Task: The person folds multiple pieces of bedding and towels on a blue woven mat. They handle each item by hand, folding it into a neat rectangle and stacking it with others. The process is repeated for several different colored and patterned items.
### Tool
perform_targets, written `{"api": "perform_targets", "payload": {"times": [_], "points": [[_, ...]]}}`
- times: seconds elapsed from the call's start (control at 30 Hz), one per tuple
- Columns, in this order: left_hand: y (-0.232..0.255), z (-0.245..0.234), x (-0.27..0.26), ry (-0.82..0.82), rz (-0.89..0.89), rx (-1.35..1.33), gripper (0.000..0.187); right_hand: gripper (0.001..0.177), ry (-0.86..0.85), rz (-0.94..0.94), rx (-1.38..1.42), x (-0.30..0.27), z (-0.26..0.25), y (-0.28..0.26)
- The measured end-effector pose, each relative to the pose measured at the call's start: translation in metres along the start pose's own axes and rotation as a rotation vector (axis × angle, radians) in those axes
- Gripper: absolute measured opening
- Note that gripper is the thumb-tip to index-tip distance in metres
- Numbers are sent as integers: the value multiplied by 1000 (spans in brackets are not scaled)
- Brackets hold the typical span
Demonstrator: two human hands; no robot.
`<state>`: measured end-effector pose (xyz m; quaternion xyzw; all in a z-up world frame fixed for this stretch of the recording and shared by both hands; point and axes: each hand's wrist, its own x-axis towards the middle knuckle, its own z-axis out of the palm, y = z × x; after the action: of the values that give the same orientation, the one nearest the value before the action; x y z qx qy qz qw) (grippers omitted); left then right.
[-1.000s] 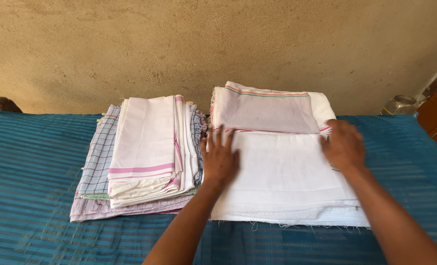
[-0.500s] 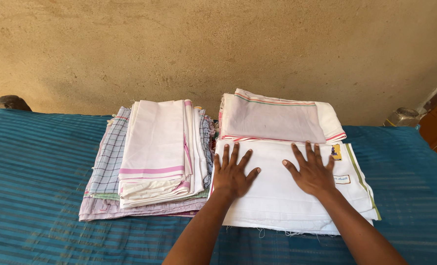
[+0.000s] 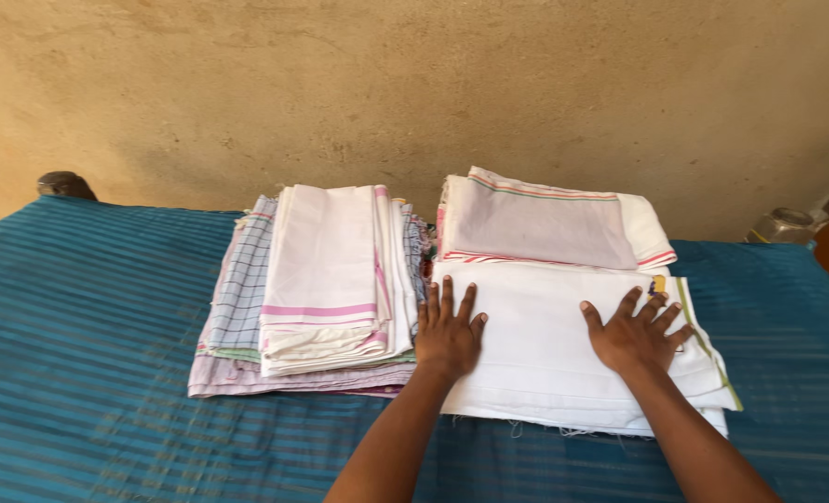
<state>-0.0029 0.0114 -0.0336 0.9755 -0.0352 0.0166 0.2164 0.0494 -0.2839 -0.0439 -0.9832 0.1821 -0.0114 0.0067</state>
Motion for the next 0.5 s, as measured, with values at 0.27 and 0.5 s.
{"api": "perform_targets", "payload": {"times": [0.27,0.5], "points": [[-22,-7,-14,266,201,-190,49,85,121,-308,59,-25,22,-63],[-69,-62,-18,394,138,-385,37,73,311,-679,243,-63,17,-172]]}}
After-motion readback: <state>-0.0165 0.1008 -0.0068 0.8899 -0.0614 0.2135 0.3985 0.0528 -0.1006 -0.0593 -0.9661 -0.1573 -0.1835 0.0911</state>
